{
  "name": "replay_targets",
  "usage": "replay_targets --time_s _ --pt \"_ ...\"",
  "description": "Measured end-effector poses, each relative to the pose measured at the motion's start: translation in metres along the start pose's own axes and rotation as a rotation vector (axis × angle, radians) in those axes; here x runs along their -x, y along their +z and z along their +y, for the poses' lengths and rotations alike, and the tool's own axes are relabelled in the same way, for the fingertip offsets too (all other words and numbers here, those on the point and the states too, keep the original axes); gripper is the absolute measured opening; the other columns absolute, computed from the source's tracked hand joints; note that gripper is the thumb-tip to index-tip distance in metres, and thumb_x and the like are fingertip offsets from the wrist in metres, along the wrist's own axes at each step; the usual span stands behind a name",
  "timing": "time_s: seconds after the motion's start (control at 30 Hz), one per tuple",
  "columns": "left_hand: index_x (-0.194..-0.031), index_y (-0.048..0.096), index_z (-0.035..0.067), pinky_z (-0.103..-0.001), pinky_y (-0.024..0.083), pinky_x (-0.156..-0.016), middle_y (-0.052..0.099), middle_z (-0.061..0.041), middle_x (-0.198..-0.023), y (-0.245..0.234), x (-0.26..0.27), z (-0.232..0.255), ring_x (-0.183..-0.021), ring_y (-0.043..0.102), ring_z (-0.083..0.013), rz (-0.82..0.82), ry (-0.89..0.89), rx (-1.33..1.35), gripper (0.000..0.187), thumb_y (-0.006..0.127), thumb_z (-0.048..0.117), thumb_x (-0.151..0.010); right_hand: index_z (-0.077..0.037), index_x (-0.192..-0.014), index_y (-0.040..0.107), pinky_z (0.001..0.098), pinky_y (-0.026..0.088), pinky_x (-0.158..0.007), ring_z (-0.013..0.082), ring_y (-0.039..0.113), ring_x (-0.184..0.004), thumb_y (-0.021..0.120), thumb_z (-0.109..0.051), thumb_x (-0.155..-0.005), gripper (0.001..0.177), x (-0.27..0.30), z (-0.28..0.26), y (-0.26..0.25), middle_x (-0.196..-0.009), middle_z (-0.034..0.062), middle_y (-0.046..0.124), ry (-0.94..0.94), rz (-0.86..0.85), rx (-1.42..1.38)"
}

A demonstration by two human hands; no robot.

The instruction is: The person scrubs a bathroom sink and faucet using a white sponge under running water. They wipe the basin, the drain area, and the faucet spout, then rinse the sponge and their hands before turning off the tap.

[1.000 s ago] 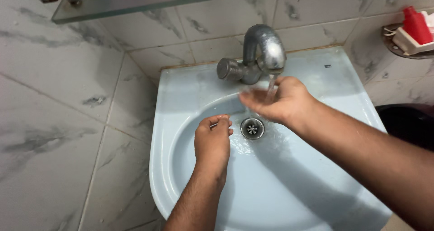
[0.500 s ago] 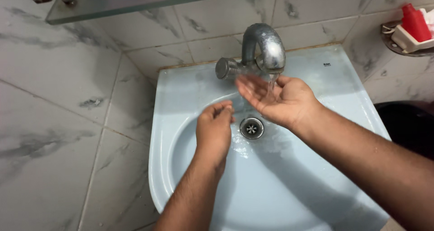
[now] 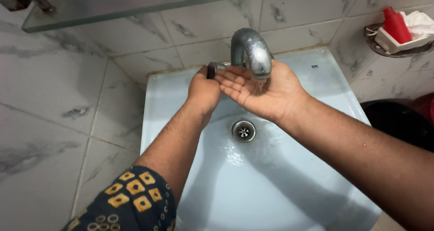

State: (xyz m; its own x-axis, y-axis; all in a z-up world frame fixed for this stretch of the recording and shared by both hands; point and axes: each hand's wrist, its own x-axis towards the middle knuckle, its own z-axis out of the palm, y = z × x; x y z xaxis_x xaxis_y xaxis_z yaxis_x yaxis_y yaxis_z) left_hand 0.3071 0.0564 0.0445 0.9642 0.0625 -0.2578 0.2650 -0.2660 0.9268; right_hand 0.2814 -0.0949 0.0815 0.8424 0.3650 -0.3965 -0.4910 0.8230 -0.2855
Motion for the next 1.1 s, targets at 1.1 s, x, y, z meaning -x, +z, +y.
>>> replay_targets --time_s 1.1 --pt "-0.161 0.011 0.009 -0.035 0.026 -0.122 0.008 -0.008 -0.170 -0.005 0.034 -0.022 -0.154 0.021 -0.0260 -0.023 0.366 -0.582 0.094 0.047 -0.015 -0.078 0.015 -0.133 0.053 0.0511 0.047 -0.112 0.0435 0.058 -0.133 0.032 -0.024 -0.103 0.054 -0.002 -0.012 0.003 -0.142 0.0307 0.060 0.101 0.071 0.065"
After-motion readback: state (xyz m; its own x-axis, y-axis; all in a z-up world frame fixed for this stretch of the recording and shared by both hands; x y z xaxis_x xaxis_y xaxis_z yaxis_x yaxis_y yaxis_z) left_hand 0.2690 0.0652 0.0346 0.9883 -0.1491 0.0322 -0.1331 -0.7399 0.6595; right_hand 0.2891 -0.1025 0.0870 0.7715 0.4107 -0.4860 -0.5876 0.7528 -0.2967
